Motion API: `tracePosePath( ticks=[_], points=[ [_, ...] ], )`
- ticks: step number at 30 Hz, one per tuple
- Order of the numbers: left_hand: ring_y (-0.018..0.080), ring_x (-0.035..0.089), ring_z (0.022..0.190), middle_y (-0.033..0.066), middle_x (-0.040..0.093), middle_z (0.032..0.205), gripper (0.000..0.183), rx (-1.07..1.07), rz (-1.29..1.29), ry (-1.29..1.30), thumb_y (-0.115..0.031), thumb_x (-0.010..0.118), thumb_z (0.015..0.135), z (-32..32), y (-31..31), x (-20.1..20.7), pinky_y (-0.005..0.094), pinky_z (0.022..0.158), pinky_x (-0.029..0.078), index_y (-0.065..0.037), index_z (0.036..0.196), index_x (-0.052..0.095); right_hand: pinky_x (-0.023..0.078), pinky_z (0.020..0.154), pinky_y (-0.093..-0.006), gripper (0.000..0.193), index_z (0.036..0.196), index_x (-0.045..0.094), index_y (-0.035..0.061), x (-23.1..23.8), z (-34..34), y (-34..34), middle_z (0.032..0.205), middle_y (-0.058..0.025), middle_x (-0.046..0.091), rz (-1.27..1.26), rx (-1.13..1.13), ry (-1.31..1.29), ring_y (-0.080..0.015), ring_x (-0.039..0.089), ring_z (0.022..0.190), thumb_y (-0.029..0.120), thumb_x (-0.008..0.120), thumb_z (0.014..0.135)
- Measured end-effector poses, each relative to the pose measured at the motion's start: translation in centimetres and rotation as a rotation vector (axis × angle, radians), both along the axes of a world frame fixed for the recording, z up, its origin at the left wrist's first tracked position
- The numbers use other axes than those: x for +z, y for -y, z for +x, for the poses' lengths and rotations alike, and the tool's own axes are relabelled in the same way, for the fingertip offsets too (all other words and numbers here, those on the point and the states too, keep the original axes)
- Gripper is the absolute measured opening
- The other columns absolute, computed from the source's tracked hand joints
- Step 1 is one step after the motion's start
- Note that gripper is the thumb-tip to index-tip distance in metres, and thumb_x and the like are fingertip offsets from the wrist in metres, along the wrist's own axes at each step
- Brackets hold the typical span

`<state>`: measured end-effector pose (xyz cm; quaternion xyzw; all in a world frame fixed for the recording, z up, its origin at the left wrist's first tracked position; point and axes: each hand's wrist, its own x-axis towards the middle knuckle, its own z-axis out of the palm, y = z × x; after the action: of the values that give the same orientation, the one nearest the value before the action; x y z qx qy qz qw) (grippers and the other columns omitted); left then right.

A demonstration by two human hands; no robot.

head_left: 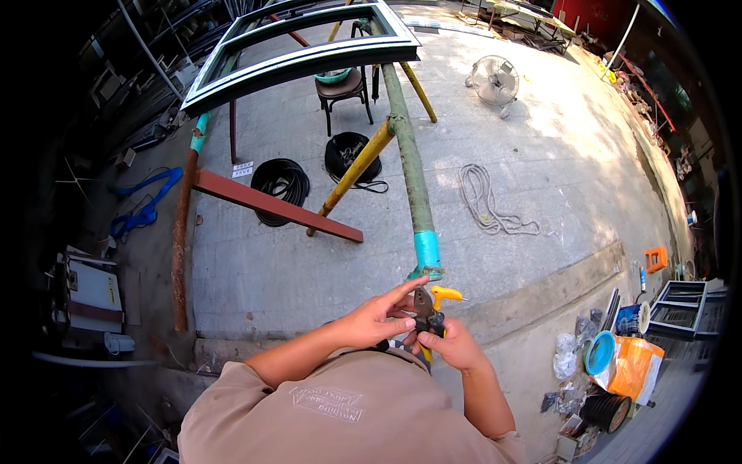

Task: The person assembles a window frame by using pliers to trim and fit black rubber gaskets and metal components into the frame's channels while it rests on a stand.

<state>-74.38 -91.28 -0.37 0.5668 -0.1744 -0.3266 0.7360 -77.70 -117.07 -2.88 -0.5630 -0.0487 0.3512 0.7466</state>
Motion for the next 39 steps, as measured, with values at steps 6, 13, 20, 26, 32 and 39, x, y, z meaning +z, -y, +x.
tracePosePath(
  ticks=[6,13,20,26,32,39],
  points=[
    [0.0269,0.058,0.144,0.0199,0.058,0.157,0.065,0.242,0.066,0.016,-0.015,0.062,0.113,-2.2,-0.5,-1.3,0.0448,0.122,0.045,0.0,0.17,0.034,0.061,0.085,-0.0336,0.032,0.135,0.067,-0.0021,0.4,2.9,-0.2,0.112,-0.0104,0.08,0.043,0.1,0.001,-0.0162,0.074,0.092,0.021,0.063,0.114],
    [0.0247,0.066,0.133,0.0156,0.068,0.141,0.053,0.33,0.143,-0.044,-0.014,0.061,0.114,-1.2,-0.4,-2.8,0.0413,0.117,0.05,-0.001,0.163,0.046,0.06,0.087,-0.0335,0.044,0.144,0.064,-0.0018,1.5,5.1,1.1,0.112,-0.0124,0.08,0.005,0.016,-0.012,-0.0154,0.074,0.091,0.031,0.063,0.115],
    [0.0225,0.07,0.125,0.014,0.07,0.134,0.042,0.436,0.275,-0.077,-0.011,0.06,0.113,3.0,2.3,-5.3,0.0377,0.11,0.055,0.0,0.153,0.056,0.06,0.086,-0.0348,0.052,0.146,0.063,-0.0037,1.0,5.4,8.4,0.111,-0.0158,0.08,-0.047,-0.239,-0.065,-0.018,0.075,0.09,0.036,0.066,0.113],
    [0.0171,0.069,0.121,0.0109,0.074,0.129,0.035,0.631,0.393,0.099,-0.008,0.062,0.111,9.9,7.1,-4.2,0.0341,0.108,0.055,0.002,0.145,0.063,0.06,0.085,-0.0354,0.05,0.144,0.064,-0.003,-2.1,7.2,17.1,0.108,-0.0167,0.08,-0.053,-0.377,-0.119,-0.019,0.076,0.088,0.035,0.067,0.112],
    [0.0173,0.072,0.116,0.0101,0.077,0.122,0.029,0.79,0.538,0.218,-0.007,0.065,0.108,15.1,13.9,-3.5,0.0335,0.099,0.057,0.0,0.135,0.071,0.06,0.085,-0.0361,0.045,0.141,0.065,-0.0039,-2.4,12.9,26.2,0.108,-0.0183,0.08,-0.097,-0.294,-0.042,-0.0193,0.076,0.085,0.031,0.067,0.112],
    [0.0179,0.074,0.112,0.009,0.077,0.121,0.024,0.85,0.608,0.275,-0.008,0.067,0.107,19.2,17.8,-3.3,0.033,0.096,0.058,0.0,0.128,0.075,0.059,0.084,-0.0351,0.041,0.138,0.066,-0.0043,-0.6,22.4,30.8,0.107,-0.0169,0.08,-0.029,-0.188,0.024,-0.0171,0.073,0.085,0.027,0.068,0.112]
  ],
)
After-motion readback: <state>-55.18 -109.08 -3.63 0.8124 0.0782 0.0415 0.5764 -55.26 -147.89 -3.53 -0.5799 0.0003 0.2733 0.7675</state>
